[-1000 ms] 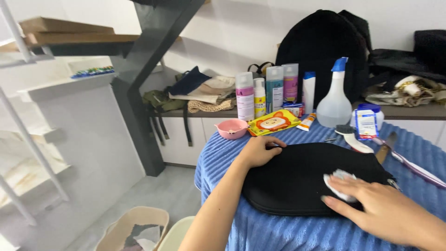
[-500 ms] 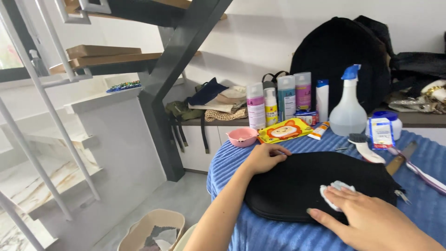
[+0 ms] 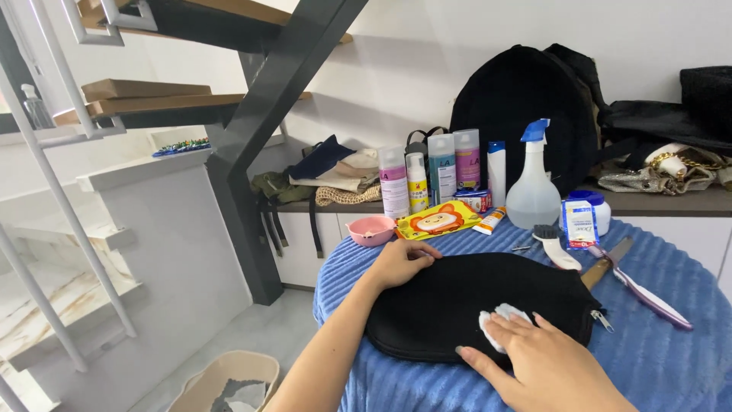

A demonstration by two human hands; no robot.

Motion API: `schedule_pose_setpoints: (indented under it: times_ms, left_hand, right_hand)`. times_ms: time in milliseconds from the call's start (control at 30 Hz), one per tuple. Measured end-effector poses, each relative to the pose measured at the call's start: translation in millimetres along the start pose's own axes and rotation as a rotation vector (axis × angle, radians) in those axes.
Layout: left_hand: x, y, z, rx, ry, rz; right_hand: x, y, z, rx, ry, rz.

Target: A person sprays a cleaning solution onto a cloth and wipes down a black leather bag on a workshop table.

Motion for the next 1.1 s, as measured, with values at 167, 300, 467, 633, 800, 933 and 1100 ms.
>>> schedule_pose_setpoints:
  times_ms: [167, 300, 467, 633, 800, 933, 1100]
  left_hand:
    - [-4, -5, 1, 0.015, 0.019, 0.072]
    - [-9, -7, 1, 0.035, 0.031, 0.059]
    - [-9, -8, 2, 0.033, 0.029, 0.07]
    - [-11, -12, 4, 0.038, -0.002, 0.117]
    - [-3, -3, 0, 0.036, 0.019, 0.04]
    - [-5, -5, 1, 0.034, 0.025, 0.049]
    - [-11, -10, 4, 0.047, -0.002, 0.096]
  right_hand:
    - [-15, 16, -14, 0.019, 0.059, -0.004]
    - [-16, 11, -12, 0.018, -0.017, -0.004]
    - [-28, 14, -25, -0.015, 0.014, 0.019]
    - [-47, 20, -36, 0.269, 0.175, -0.085]
    - [-22, -1, -13, -0.023, -0.088, 0.049]
    - [-20, 5, -25, -0.137, -0.129, 0.088]
    - [-19, 1, -37, -0.103, -0.008, 0.059]
Point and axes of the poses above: each hand's wrist, its own y-axis away from the middle knuckle, its own z-axis out of the palm, x = y × z, the point moved 10 cm from there along -y, towards the middle knuckle, and after that the axes turned 2 degrees about z, right-handed, at the moved point
